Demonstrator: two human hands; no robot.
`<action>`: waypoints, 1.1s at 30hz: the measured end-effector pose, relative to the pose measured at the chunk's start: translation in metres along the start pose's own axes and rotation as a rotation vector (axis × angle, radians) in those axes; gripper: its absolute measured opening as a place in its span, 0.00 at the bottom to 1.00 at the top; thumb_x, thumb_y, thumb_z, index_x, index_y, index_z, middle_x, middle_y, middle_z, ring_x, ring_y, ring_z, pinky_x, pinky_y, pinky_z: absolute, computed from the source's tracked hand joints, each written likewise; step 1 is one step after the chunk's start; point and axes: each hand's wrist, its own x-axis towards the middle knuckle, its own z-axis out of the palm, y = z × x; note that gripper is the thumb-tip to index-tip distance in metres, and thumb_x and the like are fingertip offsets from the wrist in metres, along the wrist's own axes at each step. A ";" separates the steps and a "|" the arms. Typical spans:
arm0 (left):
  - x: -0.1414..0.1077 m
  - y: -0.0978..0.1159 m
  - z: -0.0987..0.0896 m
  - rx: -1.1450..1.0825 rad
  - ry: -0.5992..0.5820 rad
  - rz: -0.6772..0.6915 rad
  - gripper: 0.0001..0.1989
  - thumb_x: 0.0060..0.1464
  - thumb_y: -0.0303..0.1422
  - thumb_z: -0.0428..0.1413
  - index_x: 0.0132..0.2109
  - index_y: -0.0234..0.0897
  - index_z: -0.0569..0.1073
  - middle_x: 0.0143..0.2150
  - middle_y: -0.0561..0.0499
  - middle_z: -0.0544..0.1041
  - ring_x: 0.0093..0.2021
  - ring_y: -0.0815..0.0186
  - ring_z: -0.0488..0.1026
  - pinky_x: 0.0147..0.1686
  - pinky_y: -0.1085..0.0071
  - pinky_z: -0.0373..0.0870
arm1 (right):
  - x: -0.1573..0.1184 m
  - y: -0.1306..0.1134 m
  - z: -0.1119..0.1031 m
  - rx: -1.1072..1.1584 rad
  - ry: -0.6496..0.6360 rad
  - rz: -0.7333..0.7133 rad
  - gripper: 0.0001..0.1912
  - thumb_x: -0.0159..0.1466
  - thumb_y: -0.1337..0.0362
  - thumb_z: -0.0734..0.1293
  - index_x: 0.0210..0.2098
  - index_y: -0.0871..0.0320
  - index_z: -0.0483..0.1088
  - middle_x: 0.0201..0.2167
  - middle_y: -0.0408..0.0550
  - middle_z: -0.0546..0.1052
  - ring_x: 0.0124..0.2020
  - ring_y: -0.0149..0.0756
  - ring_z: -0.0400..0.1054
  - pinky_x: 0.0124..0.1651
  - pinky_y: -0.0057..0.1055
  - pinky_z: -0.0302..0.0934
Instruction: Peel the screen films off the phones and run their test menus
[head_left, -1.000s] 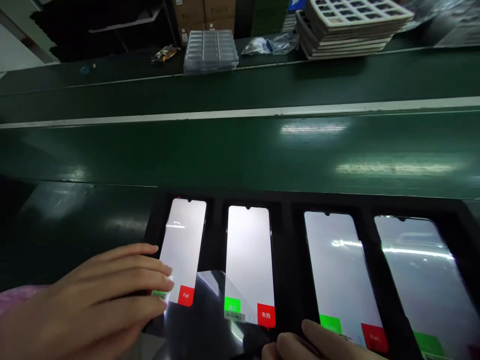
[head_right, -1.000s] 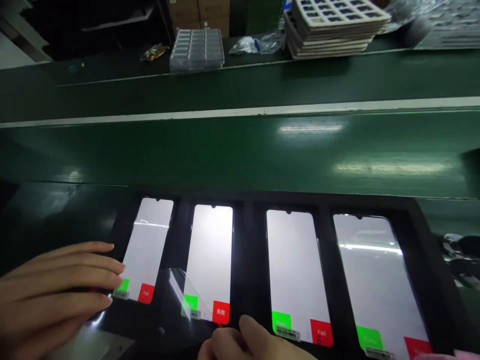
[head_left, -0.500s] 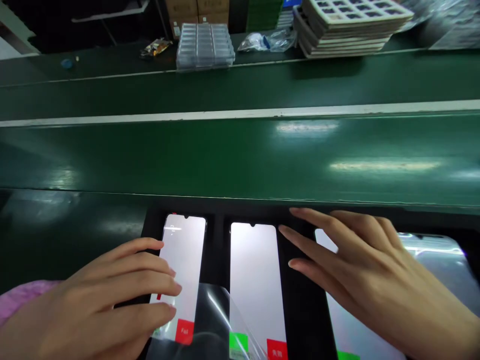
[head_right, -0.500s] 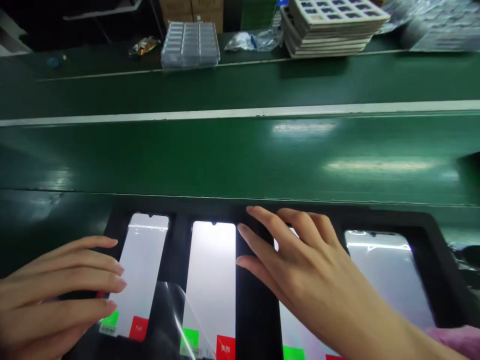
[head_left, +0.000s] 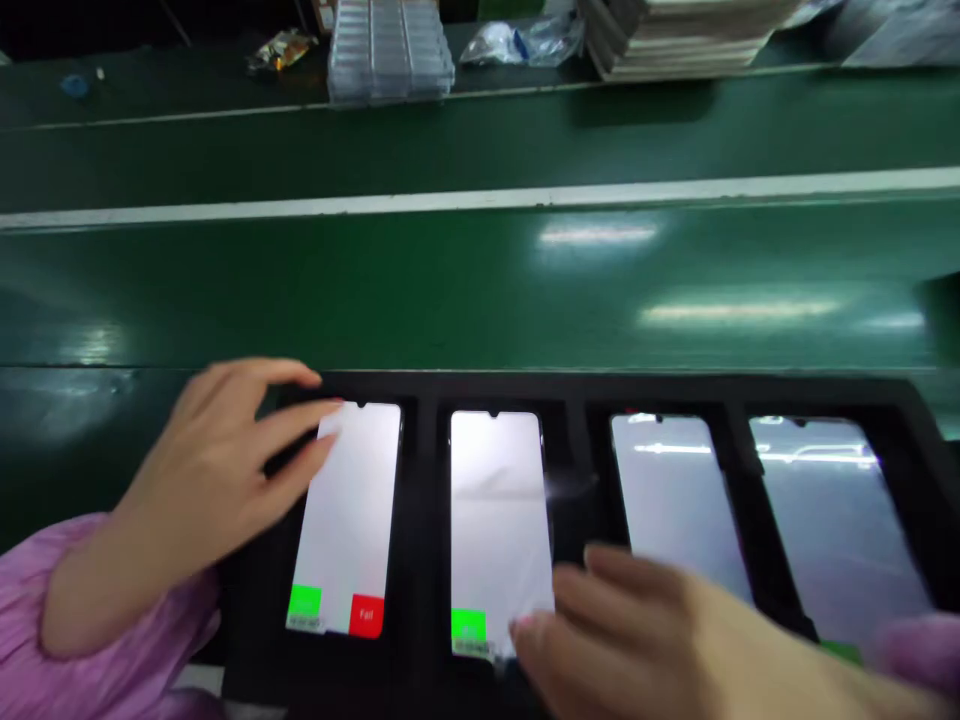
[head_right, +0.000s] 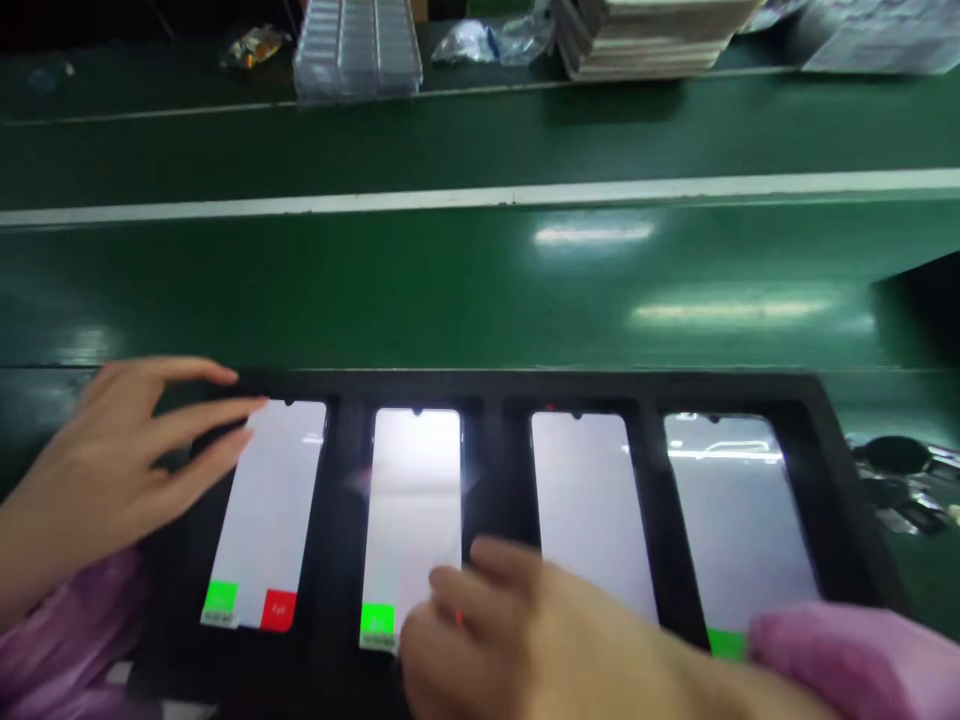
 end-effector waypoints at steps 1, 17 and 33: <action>-0.001 -0.004 0.002 0.058 -0.003 -0.052 0.10 0.68 0.36 0.56 0.53 0.50 0.78 0.57 0.45 0.75 0.59 0.48 0.73 0.60 0.43 0.70 | 0.007 0.007 -0.006 0.047 0.011 0.024 0.10 0.69 0.73 0.63 0.36 0.54 0.74 0.30 0.44 0.76 0.27 0.33 0.67 0.28 0.35 0.62; -0.004 -0.003 0.006 0.095 -0.055 -0.246 0.14 0.66 0.43 0.56 0.47 0.43 0.83 0.67 0.46 0.72 0.67 0.41 0.67 0.64 0.38 0.64 | 0.036 0.044 -0.034 0.563 0.537 0.758 0.07 0.69 0.63 0.71 0.34 0.54 0.70 0.30 0.40 0.70 0.28 0.26 0.61 0.32 0.32 0.59; -0.075 0.056 -0.033 -0.409 -0.051 -0.049 0.05 0.65 0.28 0.61 0.46 0.43 0.80 0.43 0.56 0.86 0.41 0.69 0.84 0.43 0.76 0.80 | 0.024 0.002 -0.016 0.392 0.430 0.576 0.04 0.70 0.60 0.68 0.37 0.50 0.71 0.28 0.37 0.76 0.20 0.25 0.65 0.20 0.23 0.60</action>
